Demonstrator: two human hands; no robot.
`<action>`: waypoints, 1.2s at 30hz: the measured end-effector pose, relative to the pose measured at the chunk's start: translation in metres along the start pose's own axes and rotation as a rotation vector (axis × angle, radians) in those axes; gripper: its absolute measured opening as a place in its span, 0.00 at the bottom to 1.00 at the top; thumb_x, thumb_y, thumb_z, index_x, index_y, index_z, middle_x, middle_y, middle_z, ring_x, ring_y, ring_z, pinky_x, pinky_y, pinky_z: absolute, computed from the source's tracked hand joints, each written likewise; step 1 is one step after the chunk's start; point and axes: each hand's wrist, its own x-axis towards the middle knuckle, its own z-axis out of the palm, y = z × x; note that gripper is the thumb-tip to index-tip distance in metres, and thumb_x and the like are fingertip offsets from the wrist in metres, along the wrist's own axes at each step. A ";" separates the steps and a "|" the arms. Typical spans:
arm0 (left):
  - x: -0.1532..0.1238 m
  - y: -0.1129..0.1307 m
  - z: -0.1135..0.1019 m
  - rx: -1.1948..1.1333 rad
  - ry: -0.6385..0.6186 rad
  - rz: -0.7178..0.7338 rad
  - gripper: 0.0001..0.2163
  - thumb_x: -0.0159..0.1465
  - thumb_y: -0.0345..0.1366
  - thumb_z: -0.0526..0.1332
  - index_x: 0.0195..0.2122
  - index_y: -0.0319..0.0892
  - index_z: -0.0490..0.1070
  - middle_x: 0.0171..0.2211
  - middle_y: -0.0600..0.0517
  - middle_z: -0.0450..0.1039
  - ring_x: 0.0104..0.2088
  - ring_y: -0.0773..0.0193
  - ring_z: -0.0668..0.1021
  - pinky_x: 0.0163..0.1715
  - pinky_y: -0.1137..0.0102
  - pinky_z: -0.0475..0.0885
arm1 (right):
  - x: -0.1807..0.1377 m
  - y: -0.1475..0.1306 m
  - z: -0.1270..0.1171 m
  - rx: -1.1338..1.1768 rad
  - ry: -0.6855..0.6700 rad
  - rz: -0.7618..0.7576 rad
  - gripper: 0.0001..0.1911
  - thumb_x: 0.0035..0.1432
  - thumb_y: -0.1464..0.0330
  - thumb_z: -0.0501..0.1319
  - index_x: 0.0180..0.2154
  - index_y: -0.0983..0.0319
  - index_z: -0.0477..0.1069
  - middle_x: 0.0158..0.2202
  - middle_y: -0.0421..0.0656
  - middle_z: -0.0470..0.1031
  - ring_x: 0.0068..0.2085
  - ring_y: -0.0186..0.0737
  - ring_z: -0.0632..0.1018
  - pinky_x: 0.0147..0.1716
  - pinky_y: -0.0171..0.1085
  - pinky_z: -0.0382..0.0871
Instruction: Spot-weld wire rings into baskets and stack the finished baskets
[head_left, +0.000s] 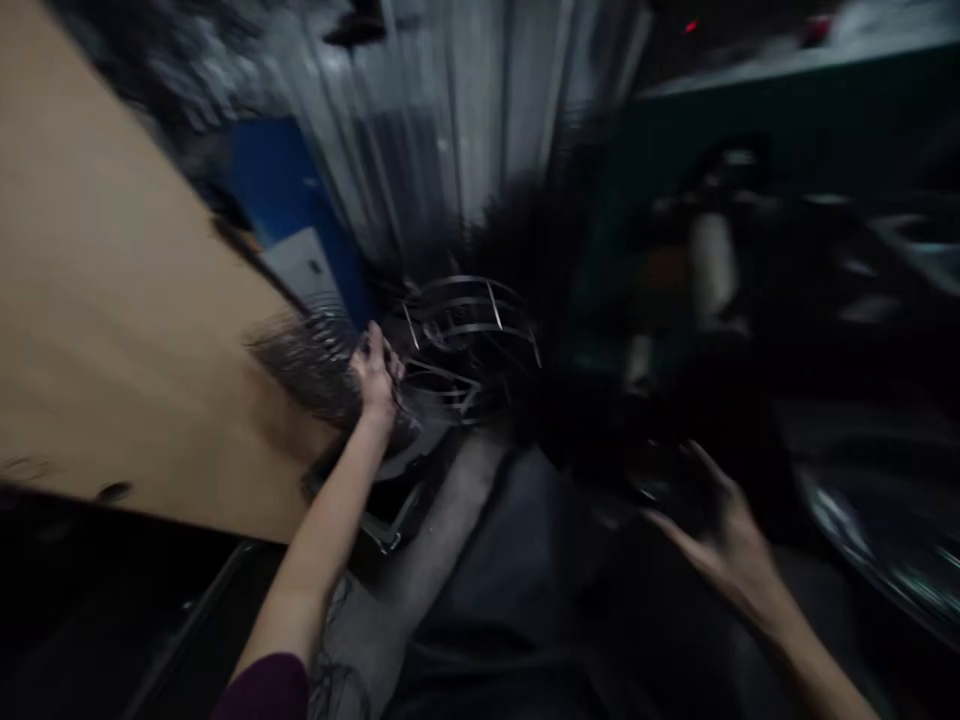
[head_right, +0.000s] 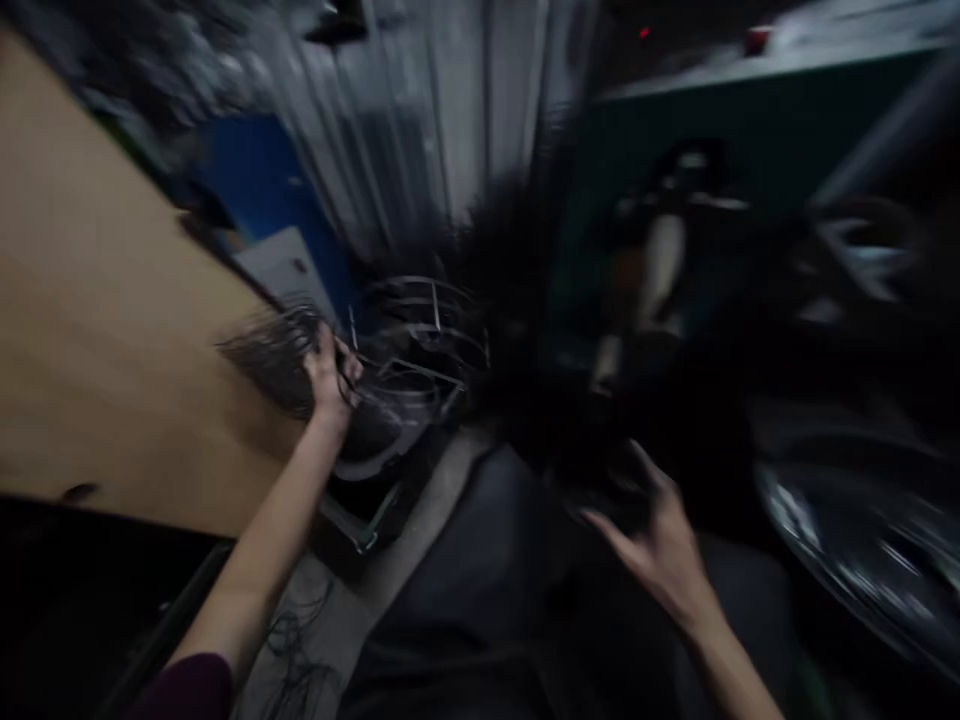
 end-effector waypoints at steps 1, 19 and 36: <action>-0.038 -0.022 0.023 -0.063 -0.103 -0.125 0.22 0.55 0.56 0.59 0.22 0.43 0.54 0.14 0.62 0.49 0.11 0.77 0.55 0.12 0.77 0.53 | -0.006 0.001 -0.008 0.021 -0.019 0.013 0.48 0.50 0.46 0.61 0.64 0.56 0.42 0.62 0.52 0.53 0.59 0.55 0.62 0.55 0.54 0.61; -0.244 -0.117 0.120 0.520 -0.956 -0.036 0.15 0.53 0.47 0.61 0.20 0.40 0.65 0.16 0.58 0.54 0.18 0.73 0.58 0.19 0.76 0.56 | -0.075 0.226 -0.176 -0.791 -0.093 1.137 0.21 0.62 0.66 0.53 0.53 0.73 0.65 0.51 0.61 0.67 0.52 0.52 0.70 0.49 0.44 0.62; -0.226 -0.071 0.152 0.484 -0.954 -0.127 0.15 0.61 0.47 0.54 0.37 0.45 0.75 0.36 0.50 0.76 0.37 0.59 0.78 0.37 0.70 0.72 | -0.032 0.226 -0.214 -0.621 0.159 0.853 0.13 0.63 0.64 0.51 0.44 0.62 0.69 0.41 0.50 0.74 0.41 0.44 0.74 0.40 0.37 0.65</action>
